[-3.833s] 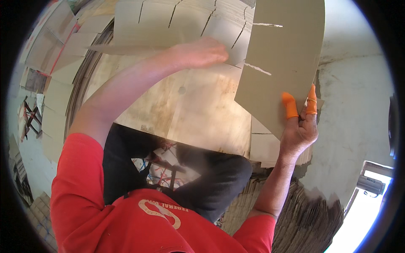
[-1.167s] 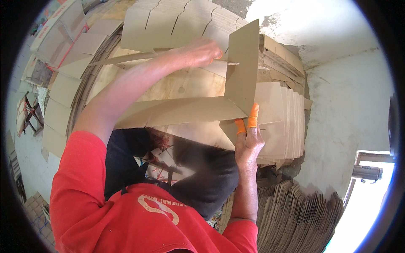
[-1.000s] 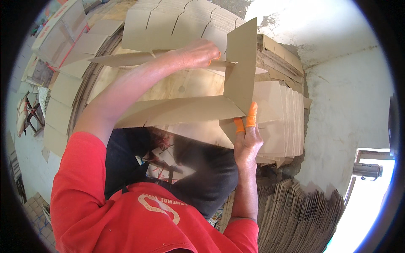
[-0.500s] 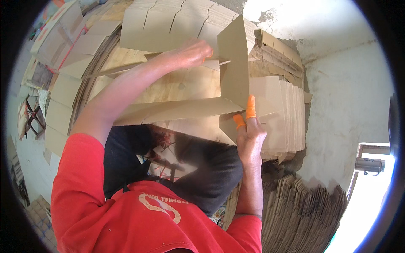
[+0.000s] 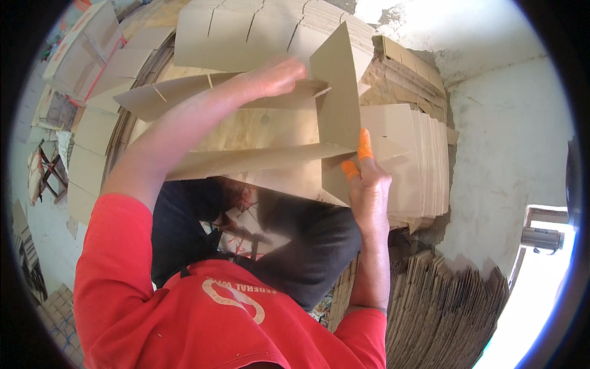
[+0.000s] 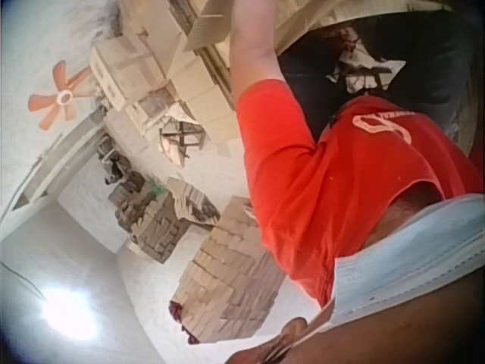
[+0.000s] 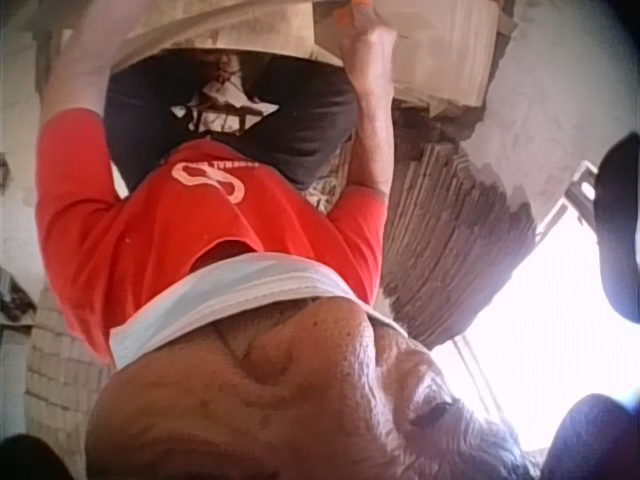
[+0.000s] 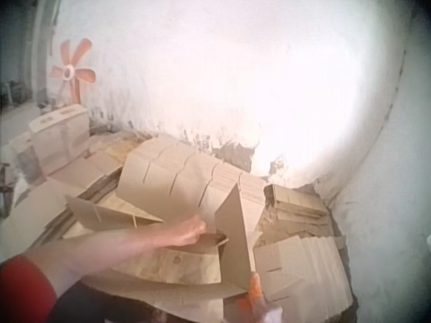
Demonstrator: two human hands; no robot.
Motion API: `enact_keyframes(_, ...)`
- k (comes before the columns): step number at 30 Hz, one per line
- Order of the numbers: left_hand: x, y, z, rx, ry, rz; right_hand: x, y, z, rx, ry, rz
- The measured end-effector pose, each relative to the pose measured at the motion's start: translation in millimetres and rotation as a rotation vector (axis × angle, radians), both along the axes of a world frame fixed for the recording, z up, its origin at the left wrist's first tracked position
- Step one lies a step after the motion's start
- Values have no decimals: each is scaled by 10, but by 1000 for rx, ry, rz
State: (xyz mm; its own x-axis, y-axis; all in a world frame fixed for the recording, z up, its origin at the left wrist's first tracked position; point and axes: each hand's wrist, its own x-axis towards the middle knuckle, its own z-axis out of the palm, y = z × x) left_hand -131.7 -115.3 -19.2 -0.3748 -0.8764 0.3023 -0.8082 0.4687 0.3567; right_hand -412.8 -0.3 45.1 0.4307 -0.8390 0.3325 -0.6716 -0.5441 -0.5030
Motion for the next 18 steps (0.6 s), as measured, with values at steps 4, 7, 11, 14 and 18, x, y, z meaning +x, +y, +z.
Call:
enact_keyframes(4,-22,-8,54,94,-104,-11,21,-72,-149,87,89,-24)
enact_keyframes(7,-53,-12,16,169,-110,6,-15,-111,-279,121,100,11)
enact_keyframes(11,58,17,95,207,8,-31,-53,-278,-317,98,265,58)
enact_keyframes(14,184,184,274,265,-40,82,-271,-290,-99,250,121,-52)
enact_keyframes(18,220,653,746,233,-180,202,-1150,-468,-362,-106,202,-754)
